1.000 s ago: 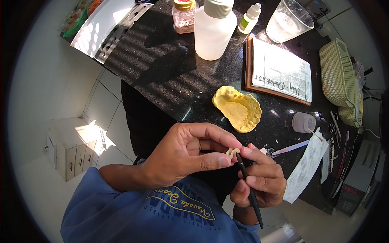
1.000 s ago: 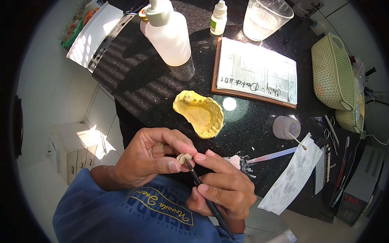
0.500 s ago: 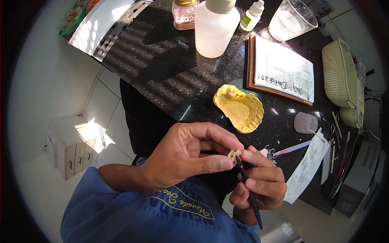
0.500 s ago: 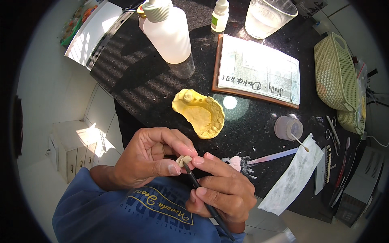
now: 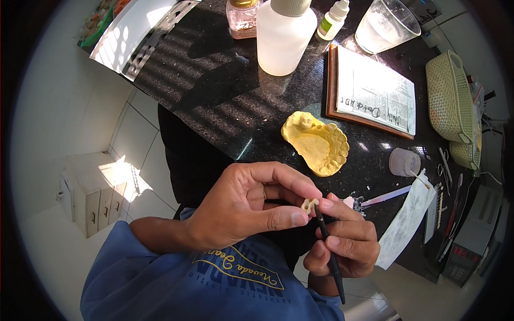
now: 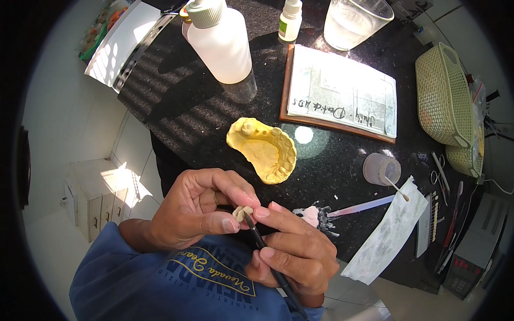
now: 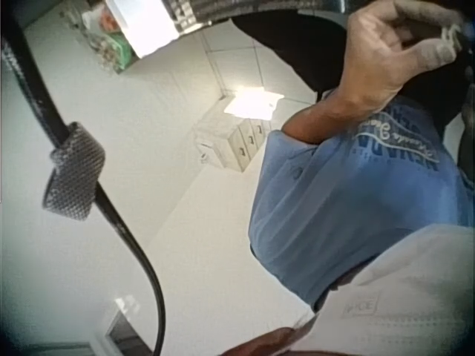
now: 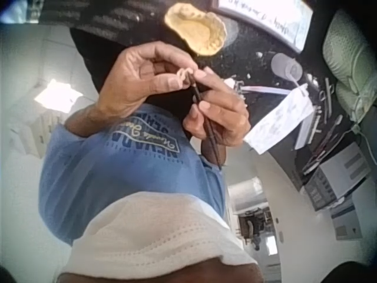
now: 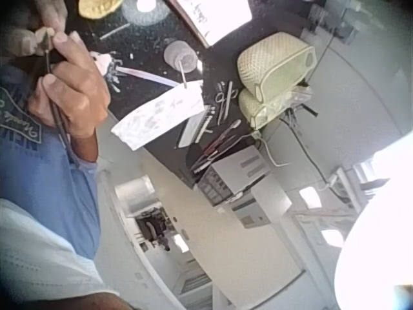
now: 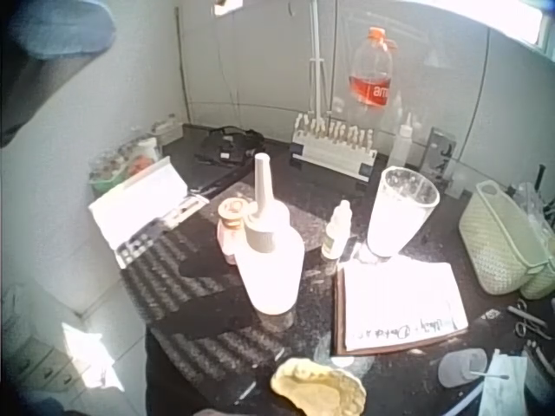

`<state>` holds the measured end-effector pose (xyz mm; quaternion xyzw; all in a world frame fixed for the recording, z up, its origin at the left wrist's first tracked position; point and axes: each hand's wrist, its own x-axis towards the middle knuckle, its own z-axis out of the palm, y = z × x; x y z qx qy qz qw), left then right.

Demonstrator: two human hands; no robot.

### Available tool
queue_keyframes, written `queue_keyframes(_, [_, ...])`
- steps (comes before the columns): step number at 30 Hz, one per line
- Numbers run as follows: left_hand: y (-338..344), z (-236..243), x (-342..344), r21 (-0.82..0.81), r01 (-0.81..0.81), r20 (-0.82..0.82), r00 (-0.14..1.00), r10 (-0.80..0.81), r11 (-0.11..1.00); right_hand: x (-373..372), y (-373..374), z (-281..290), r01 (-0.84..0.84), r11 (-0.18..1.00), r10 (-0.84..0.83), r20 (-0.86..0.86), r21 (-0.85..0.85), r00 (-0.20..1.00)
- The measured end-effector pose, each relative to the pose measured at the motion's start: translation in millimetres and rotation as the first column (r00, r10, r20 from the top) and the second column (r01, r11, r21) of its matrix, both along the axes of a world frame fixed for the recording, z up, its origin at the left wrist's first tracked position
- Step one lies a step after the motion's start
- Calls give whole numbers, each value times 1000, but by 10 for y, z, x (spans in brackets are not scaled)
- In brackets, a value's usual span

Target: Applying and shaping porcelain paste onto a dental bridge using a fine brush and water.

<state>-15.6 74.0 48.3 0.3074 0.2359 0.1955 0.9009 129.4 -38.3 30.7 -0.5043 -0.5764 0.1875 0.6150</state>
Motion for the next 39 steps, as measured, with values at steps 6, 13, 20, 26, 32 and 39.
queue_keyframes(6, [11, 8, 6, 3, 15, 1, 1000, -15, 1000, -21, 28, 0, 30, 999, -30, -1, 20, 1000])
queue_keyframes(13, [3, 0, 6, 12, 7, 2, 1000, -7, 1000, 4, -1, -14, -8, 1000, 8, 45, 6, 999])
queue_keyframes(20, [-3, -56, -8, 12, 5, 47, 999, -6, 1000, 9, 4, -3, -25, 1000, 24, 41, 14, 999])
queue_keyframes(26, [11, -70, -19, 28, 24, 69, 997, -26, 999, -15, 14, -19, 18, 999, -18, -13, 26, 1000])
queue_keyframes(32, [10, -82, -24, 45, 24, 85, 996, -28, 999, -11, 51, -4, 62, 997, -62, -3, 39, 998])
queue_keyframes(39, [-6, -48, -8, 19, 1, 6, 1000, -1, 1000, 71, 3, -16, -30, 998, 30, -2, 58, 1000])
